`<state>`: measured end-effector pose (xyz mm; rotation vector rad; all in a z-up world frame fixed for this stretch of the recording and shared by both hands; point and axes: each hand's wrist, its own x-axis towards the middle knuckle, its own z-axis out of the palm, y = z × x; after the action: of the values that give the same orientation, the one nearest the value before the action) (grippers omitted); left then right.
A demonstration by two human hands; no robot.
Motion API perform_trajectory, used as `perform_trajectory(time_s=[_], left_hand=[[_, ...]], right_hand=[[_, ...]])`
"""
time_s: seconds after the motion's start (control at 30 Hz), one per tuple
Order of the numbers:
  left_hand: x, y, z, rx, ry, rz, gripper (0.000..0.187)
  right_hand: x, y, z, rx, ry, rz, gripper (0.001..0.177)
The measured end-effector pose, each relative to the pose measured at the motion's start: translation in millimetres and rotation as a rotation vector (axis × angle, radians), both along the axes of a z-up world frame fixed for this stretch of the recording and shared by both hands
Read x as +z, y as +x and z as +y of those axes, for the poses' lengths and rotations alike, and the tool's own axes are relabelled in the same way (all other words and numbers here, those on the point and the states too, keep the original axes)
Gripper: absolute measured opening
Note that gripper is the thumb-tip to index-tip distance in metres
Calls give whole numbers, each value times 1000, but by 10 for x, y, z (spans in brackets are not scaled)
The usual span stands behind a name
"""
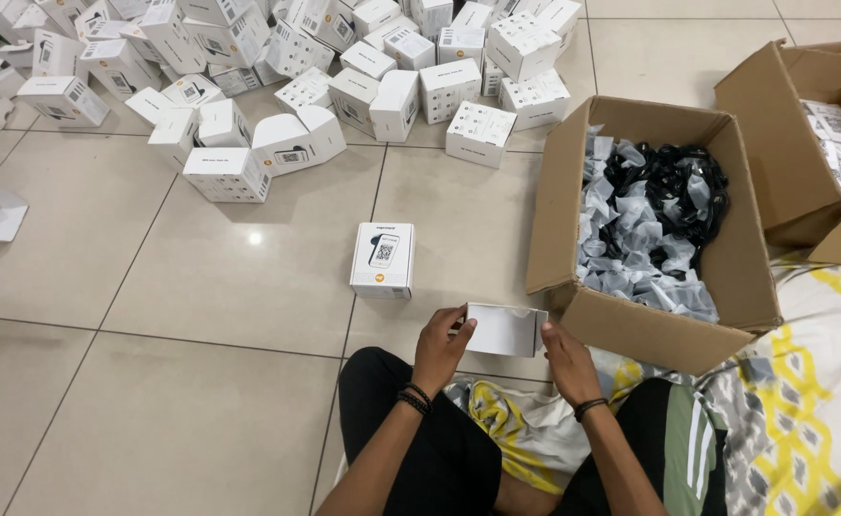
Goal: The person packs electronic items and cables into individual small boxes.
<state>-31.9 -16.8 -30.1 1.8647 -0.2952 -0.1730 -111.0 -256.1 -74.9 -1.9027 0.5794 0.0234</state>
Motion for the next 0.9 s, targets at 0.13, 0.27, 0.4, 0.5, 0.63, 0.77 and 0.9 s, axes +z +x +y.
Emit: perform_trajectory(time_s=[0.13, 0.27, 0.4, 0.5, 0.63, 0.77, 0.9], left_hand=[[-142, 68, 15, -42, 44, -36, 43], [-401, 127, 50, -71, 22, -51, 40], [-424, 218, -41, -30, 18, 200, 43], [-513, 271, -105, -13, 16, 419, 67], [-423, 153, -144, -54, -81, 550, 76], [-372, -33, -273, -79, -102, 282, 76], [280, -384, -606, -64, -98, -48, 70]], right_hand=[[140, 71, 42, -13, 30, -40, 57], [-140, 161, -24, 67, -144, -122, 46], [-442, 255, -50, 50, 4, -125, 50], [-597, 402, -58, -88, 175, 110, 59], [-493, 407, 0, -93, 481, 190, 70], [-67, 134, 28, -48, 542, 50, 66], [548, -380, -136, -251, 754, -214, 44]])
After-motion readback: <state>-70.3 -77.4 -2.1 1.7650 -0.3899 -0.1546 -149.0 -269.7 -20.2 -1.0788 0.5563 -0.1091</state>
